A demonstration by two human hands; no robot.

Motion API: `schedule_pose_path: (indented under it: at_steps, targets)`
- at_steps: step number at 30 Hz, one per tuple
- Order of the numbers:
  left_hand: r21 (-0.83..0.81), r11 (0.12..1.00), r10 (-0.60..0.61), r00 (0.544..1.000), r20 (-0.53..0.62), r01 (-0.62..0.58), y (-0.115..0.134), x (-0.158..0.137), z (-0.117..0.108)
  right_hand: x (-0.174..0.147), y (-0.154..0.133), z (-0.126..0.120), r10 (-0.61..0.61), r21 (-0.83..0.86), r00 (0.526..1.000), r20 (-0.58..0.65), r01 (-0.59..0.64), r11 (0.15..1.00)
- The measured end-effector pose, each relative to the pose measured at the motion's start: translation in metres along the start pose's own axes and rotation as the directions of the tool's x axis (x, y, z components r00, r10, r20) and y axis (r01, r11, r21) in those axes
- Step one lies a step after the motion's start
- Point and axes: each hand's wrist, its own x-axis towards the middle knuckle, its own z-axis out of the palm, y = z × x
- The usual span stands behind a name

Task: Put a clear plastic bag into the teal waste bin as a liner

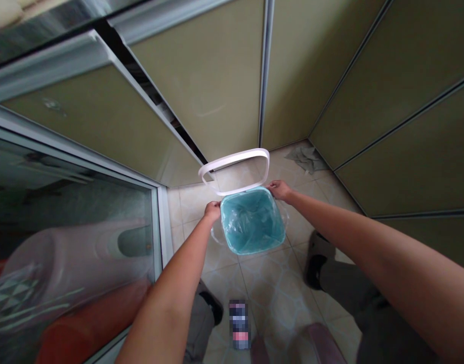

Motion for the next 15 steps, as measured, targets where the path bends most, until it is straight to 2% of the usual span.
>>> schedule_pose_path:
  at_steps: [2,4,7,9,12,15]
  targets:
    - [0.012,1.0,-0.005,1.0,-0.025,0.005,-0.002,-0.004,-0.001,0.0,0.007,0.001,0.01,-0.047,1.0,-0.011,-0.01,0.999]
    - [0.033,0.999,0.003,0.998,-0.07,0.0,-0.005,-0.011,-0.005,-0.003,0.015,-0.003,-0.01,-0.166,0.998,-0.062,-0.001,0.986]
    - [0.05,0.996,0.077,0.977,-0.198,-0.068,-0.009,-0.031,-0.01,-0.015,0.026,-0.018,-0.072,-0.352,0.987,-0.145,0.016,0.936]
    - [0.031,0.991,0.132,0.958,-0.254,-0.128,-0.013,-0.049,-0.011,-0.03,0.031,-0.029,-0.121,-0.418,0.976,-0.181,0.035,0.908]
    - [-0.064,0.982,0.163,0.963,-0.214,-0.18,-0.02,-0.078,-0.005,-0.059,0.035,-0.037,-0.166,-0.425,0.963,-0.21,0.063,0.903]
    - [-0.145,0.976,0.139,0.977,-0.164,-0.163,-0.025,-0.098,0.002,-0.088,0.038,-0.033,-0.172,-0.37,0.971,-0.167,0.1,0.924]
